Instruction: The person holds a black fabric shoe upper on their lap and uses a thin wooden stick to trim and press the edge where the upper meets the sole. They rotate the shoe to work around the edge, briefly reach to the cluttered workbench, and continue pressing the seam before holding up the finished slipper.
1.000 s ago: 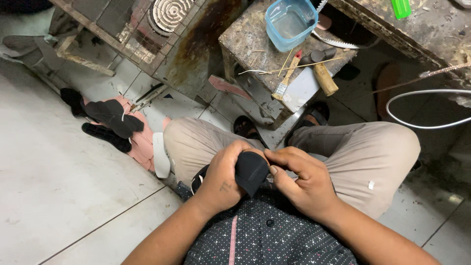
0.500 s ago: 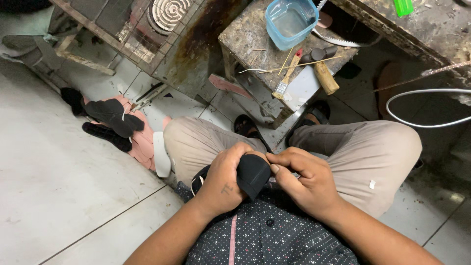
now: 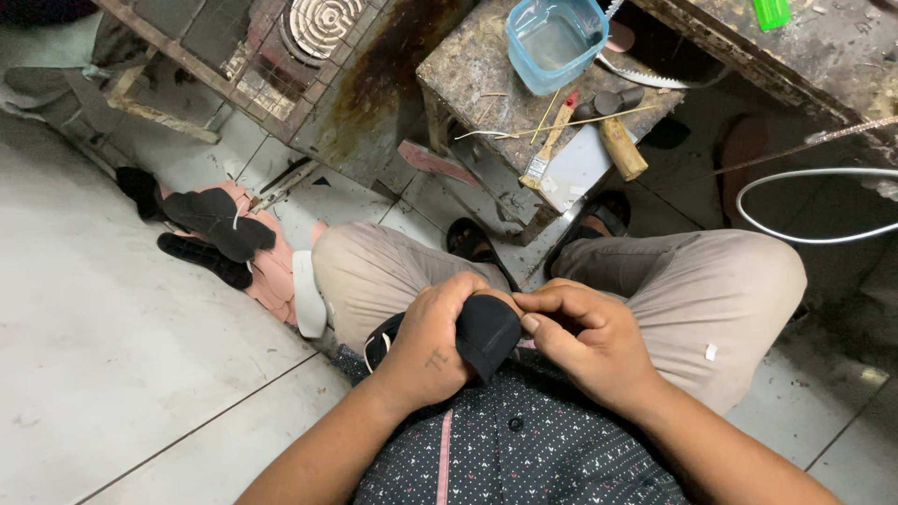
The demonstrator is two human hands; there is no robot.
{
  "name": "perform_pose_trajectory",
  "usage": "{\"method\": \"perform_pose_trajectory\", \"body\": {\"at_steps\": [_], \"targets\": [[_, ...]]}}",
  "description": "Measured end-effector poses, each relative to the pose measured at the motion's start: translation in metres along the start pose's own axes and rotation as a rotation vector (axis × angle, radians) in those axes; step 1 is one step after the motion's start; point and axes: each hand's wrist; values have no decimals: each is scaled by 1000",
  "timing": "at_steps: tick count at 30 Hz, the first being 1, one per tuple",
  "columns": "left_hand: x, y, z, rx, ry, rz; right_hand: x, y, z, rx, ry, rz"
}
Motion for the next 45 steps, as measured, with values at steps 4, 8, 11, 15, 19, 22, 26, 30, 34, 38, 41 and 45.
{"method": "perform_pose_trajectory", "body": {"at_steps": [4,8,11,15,19,22,26,30,34,38,41,45], "targets": [[0,-1,1,11,35,3,3,1,-5,80,-102,29],[-1,-4,2,63,-45,-39,3,0,-7,9,-34,-2],[-1,-5,1,99,-94,-67,4,-2,-7,-6,-30,-13],[-1,-6,-1,85,-34,-78,4,-2,-8,-7,4,-19],[0,-6,-3,99,-45,-93,4,-1,-8,-26,37,-14],[1,-7,-3,67,-26,-80,4,0,-10,-22,36,-8],[2,-8,0,-28,40,-49,3,1,-12,33,-25,6],[3,-8,2,-70,76,-54,2,-2,-15,72,-33,0],[2,-10,3,-48,70,-69,2,-4,-15,72,-8,-24],[1,-11,6,-33,71,-72,3,-3,-14,48,-15,-27],[-1,-12,8,-20,22,-64,3,-1,-14,0,1,-20],[4,-10,16,-150,93,162,-2,-1,-20,-97,-152,-9]]}}
Point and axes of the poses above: each hand's wrist, its own x-axis away from the middle knuckle, its own y-axis out of the palm, z = x × y, and after that the axes turned 14 degrees about z, right-handed
